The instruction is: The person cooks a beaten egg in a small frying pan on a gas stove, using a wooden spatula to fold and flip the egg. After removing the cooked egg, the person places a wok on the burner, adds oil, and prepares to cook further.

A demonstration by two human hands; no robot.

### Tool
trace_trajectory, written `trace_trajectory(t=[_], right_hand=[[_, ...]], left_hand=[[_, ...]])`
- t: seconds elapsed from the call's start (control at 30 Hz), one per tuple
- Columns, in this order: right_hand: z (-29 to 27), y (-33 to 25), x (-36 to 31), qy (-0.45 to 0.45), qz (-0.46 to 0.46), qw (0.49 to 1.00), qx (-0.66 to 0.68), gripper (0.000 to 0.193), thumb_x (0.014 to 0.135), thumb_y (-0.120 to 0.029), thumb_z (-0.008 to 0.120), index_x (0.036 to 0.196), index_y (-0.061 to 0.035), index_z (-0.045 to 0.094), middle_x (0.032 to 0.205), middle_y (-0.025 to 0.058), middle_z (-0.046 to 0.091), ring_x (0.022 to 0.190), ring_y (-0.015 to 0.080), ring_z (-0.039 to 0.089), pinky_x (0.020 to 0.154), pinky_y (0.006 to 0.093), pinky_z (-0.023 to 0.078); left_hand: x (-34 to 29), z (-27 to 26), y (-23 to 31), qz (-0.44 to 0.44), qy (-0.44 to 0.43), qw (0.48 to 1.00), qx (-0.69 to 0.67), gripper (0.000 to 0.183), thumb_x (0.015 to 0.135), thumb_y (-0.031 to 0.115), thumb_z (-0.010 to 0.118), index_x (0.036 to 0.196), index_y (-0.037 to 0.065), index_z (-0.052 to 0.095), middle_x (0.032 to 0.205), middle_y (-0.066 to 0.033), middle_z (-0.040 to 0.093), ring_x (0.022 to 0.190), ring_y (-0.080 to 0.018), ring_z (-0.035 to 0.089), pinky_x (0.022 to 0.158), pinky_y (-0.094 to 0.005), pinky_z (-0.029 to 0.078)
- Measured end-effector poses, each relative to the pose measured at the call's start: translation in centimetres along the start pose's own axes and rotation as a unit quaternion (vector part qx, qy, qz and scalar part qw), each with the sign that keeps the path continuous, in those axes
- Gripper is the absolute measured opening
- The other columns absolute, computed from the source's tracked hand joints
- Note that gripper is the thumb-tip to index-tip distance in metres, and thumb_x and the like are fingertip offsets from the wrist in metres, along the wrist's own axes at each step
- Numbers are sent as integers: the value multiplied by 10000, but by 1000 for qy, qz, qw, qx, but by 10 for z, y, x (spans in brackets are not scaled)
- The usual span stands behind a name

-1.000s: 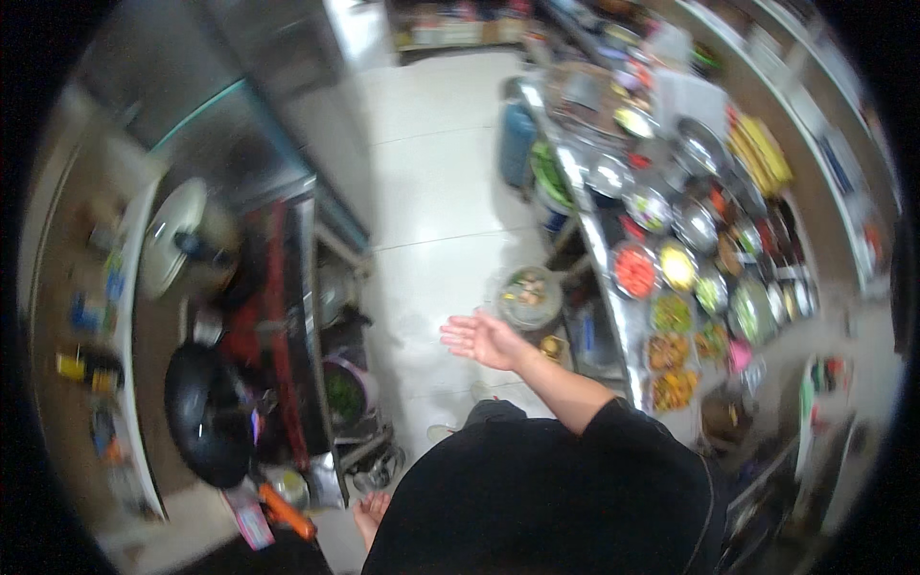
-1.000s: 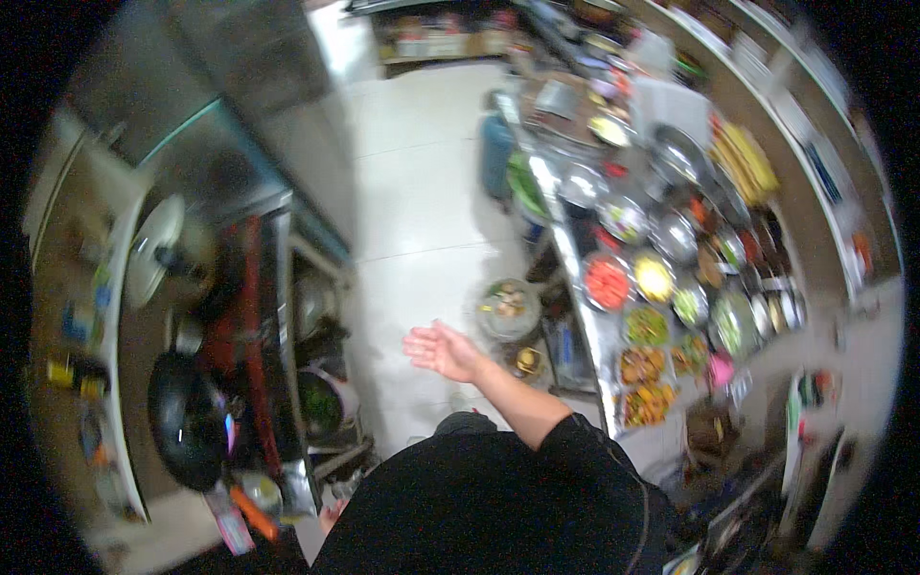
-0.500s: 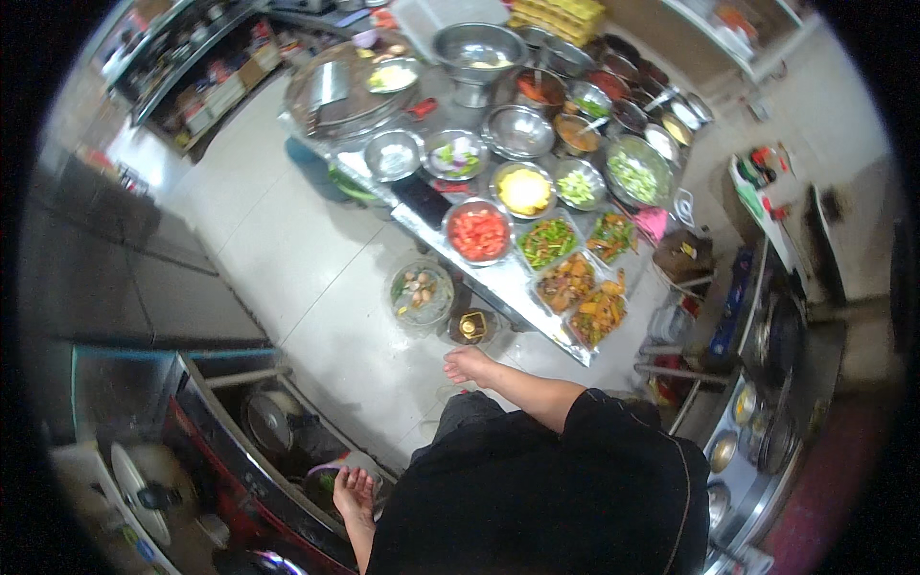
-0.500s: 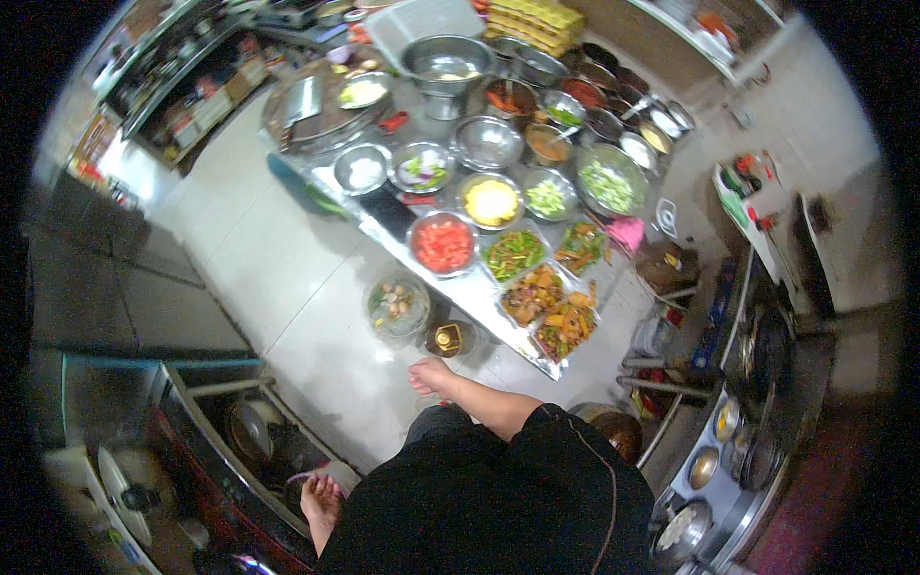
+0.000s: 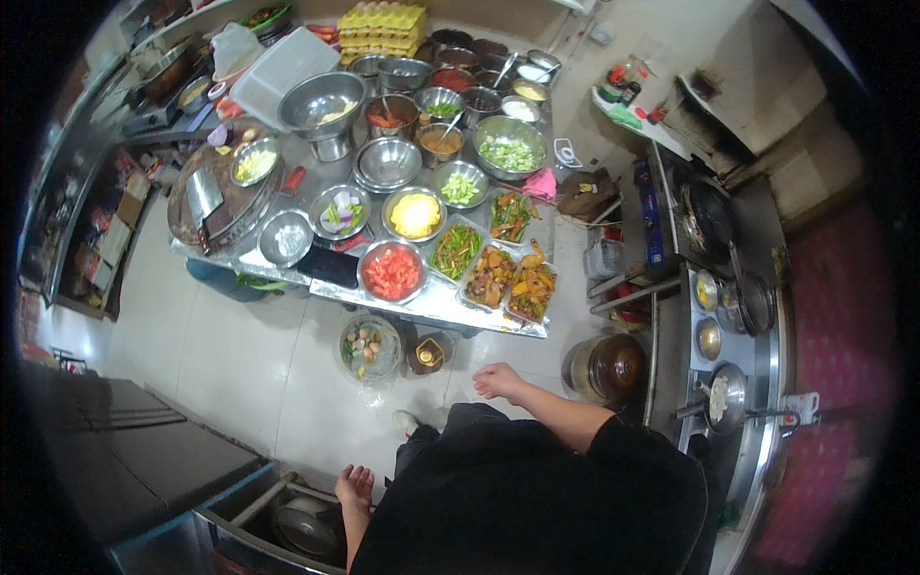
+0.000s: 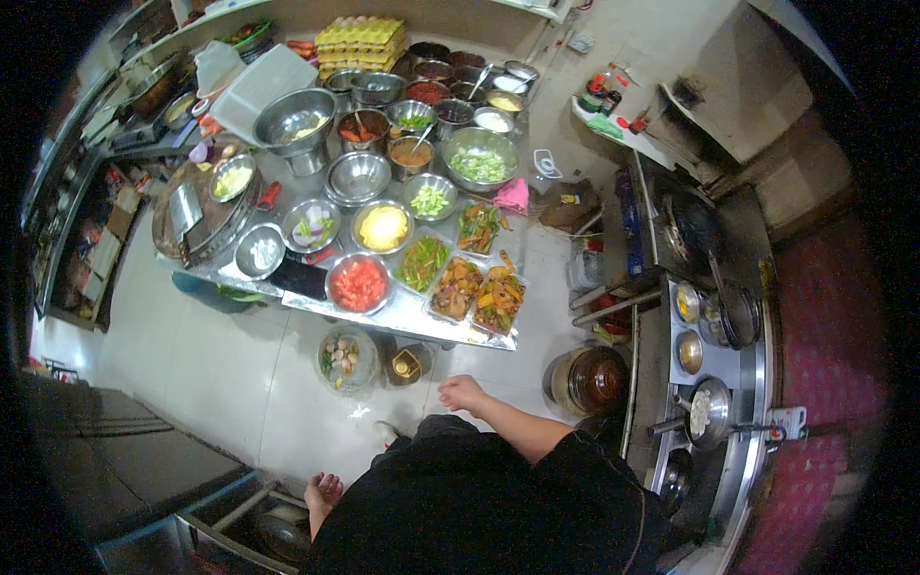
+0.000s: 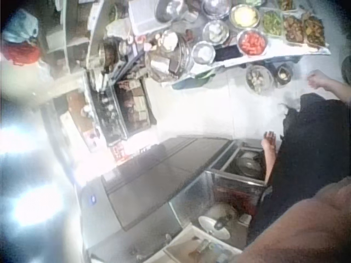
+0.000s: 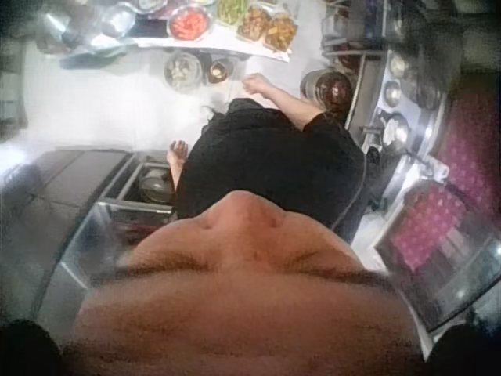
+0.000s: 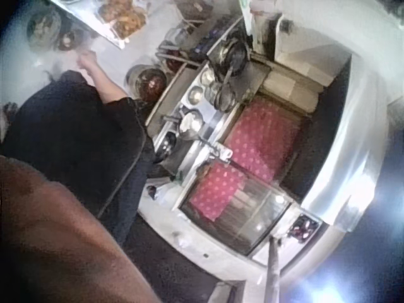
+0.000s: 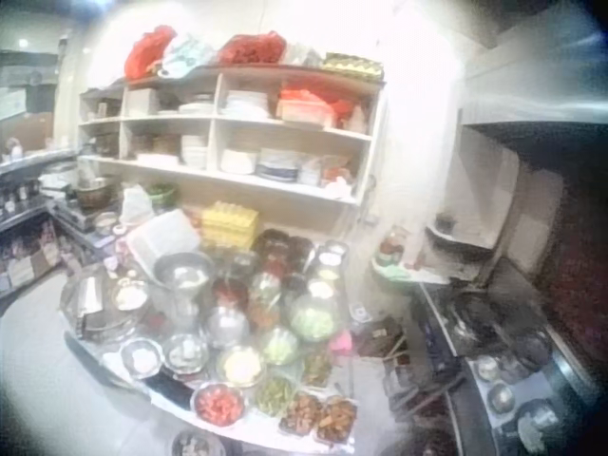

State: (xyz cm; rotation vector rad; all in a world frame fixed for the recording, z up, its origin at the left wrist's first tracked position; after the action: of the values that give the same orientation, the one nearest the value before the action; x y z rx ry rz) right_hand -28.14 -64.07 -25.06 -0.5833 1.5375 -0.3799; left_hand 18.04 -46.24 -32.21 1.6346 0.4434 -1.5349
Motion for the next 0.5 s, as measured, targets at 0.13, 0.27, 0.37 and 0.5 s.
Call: trace_trajectory(t=[0.13, 0.27, 0.37, 0.5], right_hand=[[-45, 13, -24, 73, -40, 996, -29, 221, 915, -242, 641, 941, -27, 679, 829, 66, 665, 716, 151, 639, 595, 278, 530], [-116, 49, -45, 178, -32, 980, -81, 192, 884, -202, 640, 854, -19, 686, 716, 47, 634, 621, 131, 598, 532, 270, 501], [-174, 80, -51, 209, -14, 977, -41, 156, 852, -153, 618, 819, -12, 676, 694, 47, 616, 585, 121, 576, 494, 261, 476], [-263, 87, -37, 246, -16, 969, -30, 132, 832, -117, 603, 819, -14, 684, 689, 49, 607, 564, 119, 564, 458, 262, 438]], left_hand=[[25, -8, 22, 3, 23, 997, 80, 519, 960, 242, 477, 1418, 23, 367, 1246, -206, 527, 1006, -348, 592, 761, -457, 539], [33, -22, 36, 35, 77, 980, 177, 386, 945, 206, 474, 1285, 24, 446, 1120, -211, 559, 865, -357, 612, 671, -482, 531], [49, -28, 27, 31, 63, 980, 185, 302, 924, 167, 468, 1191, 24, 466, 1027, -207, 561, 782, -357, 602, 635, -485, 524], [74, -32, 4, 47, 45, 975, 214, 195, 896, 115, 459, 1065, 24, 492, 904, -201, 562, 671, -358, 589, 587, -489, 515]])
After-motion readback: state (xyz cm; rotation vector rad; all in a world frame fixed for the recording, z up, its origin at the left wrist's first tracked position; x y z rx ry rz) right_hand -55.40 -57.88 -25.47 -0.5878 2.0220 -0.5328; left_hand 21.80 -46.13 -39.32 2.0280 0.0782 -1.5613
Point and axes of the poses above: each hand's wrist, its own x-axis towards the middle knuckle, its own z-axis out of the palm, y = z × x, the point moved 10 cm from there along x, towards the middle knuckle
